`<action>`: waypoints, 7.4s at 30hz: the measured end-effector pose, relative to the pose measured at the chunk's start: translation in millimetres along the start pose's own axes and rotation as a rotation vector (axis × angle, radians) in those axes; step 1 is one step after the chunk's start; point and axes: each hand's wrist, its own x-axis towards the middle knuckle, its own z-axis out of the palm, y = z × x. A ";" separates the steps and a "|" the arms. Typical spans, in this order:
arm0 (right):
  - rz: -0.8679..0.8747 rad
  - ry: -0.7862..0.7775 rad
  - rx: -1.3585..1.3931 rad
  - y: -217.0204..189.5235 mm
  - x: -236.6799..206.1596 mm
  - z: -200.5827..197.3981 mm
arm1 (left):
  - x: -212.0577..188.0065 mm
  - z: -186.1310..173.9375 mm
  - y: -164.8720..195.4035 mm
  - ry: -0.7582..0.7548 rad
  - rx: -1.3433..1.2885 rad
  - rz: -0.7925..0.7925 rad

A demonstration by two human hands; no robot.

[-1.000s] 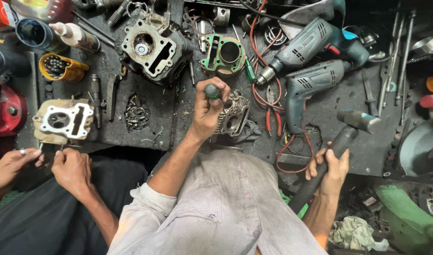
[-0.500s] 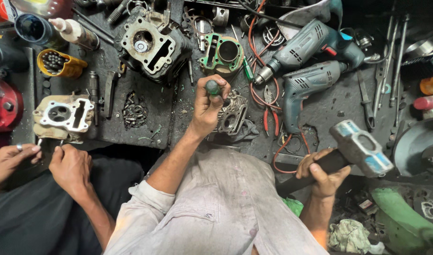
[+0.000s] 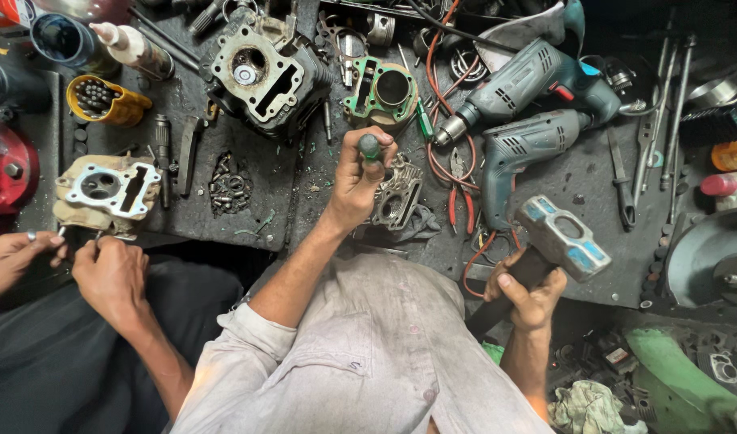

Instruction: The person uses a hammer and chisel to chip away material from a small engine block on a cluttered workbench. They repeatedly tap the chisel and scrape the surface, then switch to a screwdriver to pry and clean the same area. A second person works on a separate engine block nearby.

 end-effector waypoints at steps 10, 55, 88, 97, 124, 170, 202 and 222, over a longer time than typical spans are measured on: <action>0.136 -0.151 -0.067 -19.7 14.7 19.5 | 1.7 14.9 -1.1 -0.216 0.132 0.025; 0.698 -0.283 -0.162 -85.3 17.5 52.9 | -5.1 40.9 8.6 -0.312 0.344 -0.052; -0.615 -0.723 -0.616 -150.5 48.2 -86.3 | 1.8 38.0 -10.1 -0.289 0.380 0.014; -0.658 -0.420 -0.324 -116.5 11.3 -198.0 | 1.4 33.1 -14.5 -0.307 0.548 0.014; -0.451 -0.107 -0.609 -116.5 47.0 -80.1 | -0.9 38.6 -19.9 -0.245 0.584 -0.059; 0.703 -0.144 -0.290 -109.2 33.9 54.8 | -23.6 28.8 -16.9 -0.040 0.483 0.058; 0.368 0.156 -0.353 -77.1 20.7 42.9 | -50.4 33.5 -12.9 -0.291 0.407 0.086; -0.604 -0.007 -0.539 -141.2 113.6 3.1 | -42.0 37.0 -25.8 -0.398 0.316 0.127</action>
